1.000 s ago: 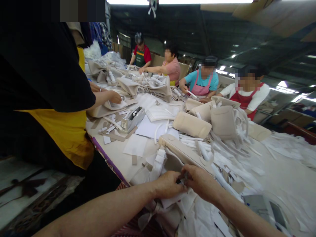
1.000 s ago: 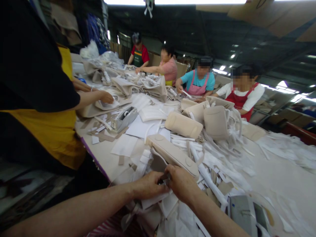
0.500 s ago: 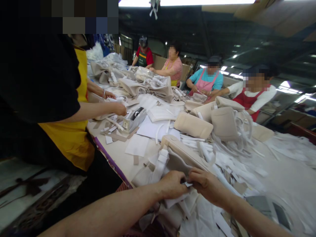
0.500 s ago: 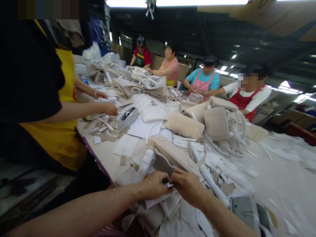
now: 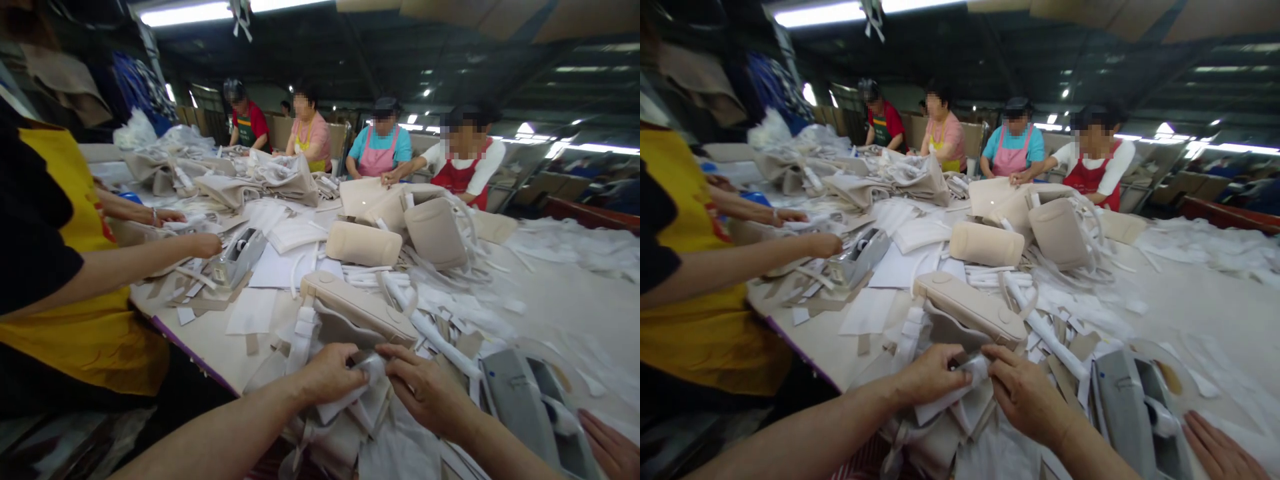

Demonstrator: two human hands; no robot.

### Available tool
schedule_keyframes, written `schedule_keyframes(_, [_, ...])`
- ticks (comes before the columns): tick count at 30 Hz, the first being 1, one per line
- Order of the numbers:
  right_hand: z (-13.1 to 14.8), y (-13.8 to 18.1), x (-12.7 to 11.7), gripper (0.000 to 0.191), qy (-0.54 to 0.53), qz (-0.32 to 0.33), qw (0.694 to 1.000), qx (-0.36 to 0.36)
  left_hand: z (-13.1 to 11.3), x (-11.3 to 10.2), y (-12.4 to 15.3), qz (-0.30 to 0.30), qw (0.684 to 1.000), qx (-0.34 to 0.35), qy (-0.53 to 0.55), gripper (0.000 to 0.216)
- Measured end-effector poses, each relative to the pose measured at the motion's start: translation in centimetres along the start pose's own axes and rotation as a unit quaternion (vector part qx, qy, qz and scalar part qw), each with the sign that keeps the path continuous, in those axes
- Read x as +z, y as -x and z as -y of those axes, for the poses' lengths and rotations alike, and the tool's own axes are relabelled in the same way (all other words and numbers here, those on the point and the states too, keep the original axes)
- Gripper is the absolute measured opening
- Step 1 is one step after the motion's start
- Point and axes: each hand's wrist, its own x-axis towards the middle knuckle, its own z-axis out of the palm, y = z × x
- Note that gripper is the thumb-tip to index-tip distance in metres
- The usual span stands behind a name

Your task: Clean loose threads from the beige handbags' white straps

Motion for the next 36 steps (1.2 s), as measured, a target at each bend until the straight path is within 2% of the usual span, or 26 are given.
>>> schedule_keyframes(4, [1.7, -1.6, -1.6, 0.02, -0.038, 0.005, 0.997, 0.067, -0.3, -0.1, 0.3, -0.018, 0.999, 0.018, -0.028, 0.018])
schedule_keyframes(7, [2.0, -3.1, -2.1, 0.028, -0.031, 0.075, 0.995, 0.056, -0.4, -0.1, 0.5, -0.018, 0.998, 0.043, -0.048, 0.02])
schedule_keyframes(12, [2.1, -5.0, -1.8, 0.016, 0.038, 0.161, 0.985, 0.049, -0.2, 0.2, 0.7, -0.034, 0.995, 0.053, -0.079, 0.02])
schedule_keyframes(17, [2.2, -6.6, -1.7, 0.013, 0.096, 0.215, 0.972, 0.01, -0.1, 0.4, 0.7, -0.04, 0.994, 0.067, -0.077, 0.023])
schedule_keyframes(21, [2.1, -7.4, -1.5, 0.014, 0.13, 0.244, 0.959, -0.063, -0.1, 0.3, 0.6, -0.041, 0.994, 0.063, -0.082, 0.023])
schedule_keyframes(26, [0.7, -5.3, -0.8, 0.019, 0.159, 0.203, 0.959, -0.115, -0.2, 0.2, 0.3, -0.044, 0.993, 0.026, -0.109, 0.024])
schedule_keyframes(33, [-1.5, -1.2, 1.5, 0.035, 0.152, 0.028, 0.972, -0.178, -0.2, 0.0, -0.1, -0.022, 0.995, 0.011, -0.1, 0.035])
schedule_keyframes(36, [-1.8, 0.1, 2.9, 0.04, 0.164, -0.014, 0.972, -0.168, 0.2, -0.4, -0.2, 0.0, 0.999, -0.007, -0.053, 0.035])
